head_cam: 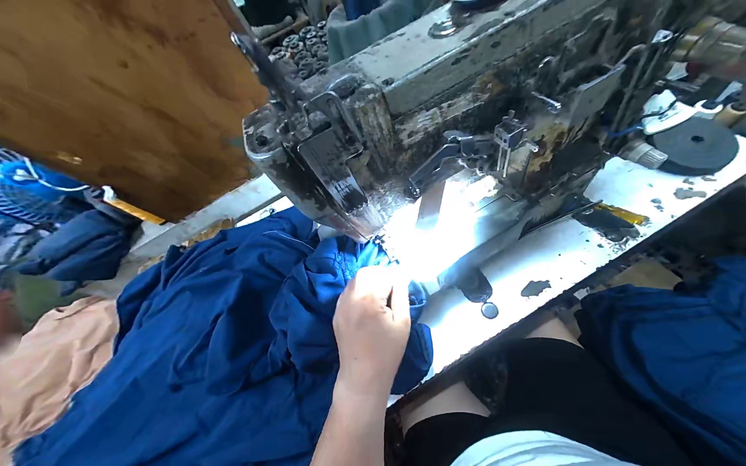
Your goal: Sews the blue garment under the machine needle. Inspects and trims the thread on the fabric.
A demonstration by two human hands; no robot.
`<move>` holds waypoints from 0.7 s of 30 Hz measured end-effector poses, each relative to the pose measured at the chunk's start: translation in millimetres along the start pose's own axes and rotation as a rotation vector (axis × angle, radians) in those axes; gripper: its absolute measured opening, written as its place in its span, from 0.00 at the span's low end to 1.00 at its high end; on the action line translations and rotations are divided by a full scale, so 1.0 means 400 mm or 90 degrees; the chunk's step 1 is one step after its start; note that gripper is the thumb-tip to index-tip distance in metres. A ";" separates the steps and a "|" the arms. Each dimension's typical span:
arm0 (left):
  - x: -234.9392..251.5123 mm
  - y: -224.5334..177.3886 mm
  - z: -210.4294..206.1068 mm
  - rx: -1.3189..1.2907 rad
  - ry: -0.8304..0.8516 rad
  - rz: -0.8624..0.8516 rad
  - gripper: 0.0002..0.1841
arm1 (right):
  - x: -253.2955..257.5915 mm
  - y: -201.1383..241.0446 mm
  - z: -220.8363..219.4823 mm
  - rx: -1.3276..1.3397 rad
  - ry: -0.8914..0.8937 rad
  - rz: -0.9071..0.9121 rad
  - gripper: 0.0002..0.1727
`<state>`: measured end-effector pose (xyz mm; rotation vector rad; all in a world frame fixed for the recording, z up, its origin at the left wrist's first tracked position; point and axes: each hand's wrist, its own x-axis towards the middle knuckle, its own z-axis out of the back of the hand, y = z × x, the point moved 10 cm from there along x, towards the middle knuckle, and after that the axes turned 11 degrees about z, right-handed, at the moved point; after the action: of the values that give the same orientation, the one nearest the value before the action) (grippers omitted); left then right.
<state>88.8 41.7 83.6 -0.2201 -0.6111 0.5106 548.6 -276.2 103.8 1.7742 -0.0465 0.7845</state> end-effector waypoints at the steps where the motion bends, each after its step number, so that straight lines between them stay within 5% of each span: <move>1: 0.014 0.005 0.004 0.031 -0.022 0.015 0.11 | -0.017 0.016 -0.007 -0.035 -0.061 -0.030 0.04; 11: 0.018 0.007 -0.056 0.165 0.045 0.005 0.23 | -0.174 0.152 -0.051 -0.172 -0.113 -0.008 0.05; 16: 0.133 0.182 -0.092 0.214 0.299 0.188 0.28 | -0.378 0.187 -0.127 -0.111 -0.068 0.015 0.12; 18: 0.174 0.281 -0.087 0.112 0.272 0.250 0.28 | -0.447 0.178 -0.175 -0.118 -0.046 0.008 0.10; 21: 0.108 0.285 -0.058 -0.051 0.286 0.286 0.45 | -0.523 0.164 -0.320 -0.269 0.103 0.046 0.10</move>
<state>88.5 160.5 47.0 -0.5383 -0.1371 0.8400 297.9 -261.7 66.7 1.3127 -0.1589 0.8948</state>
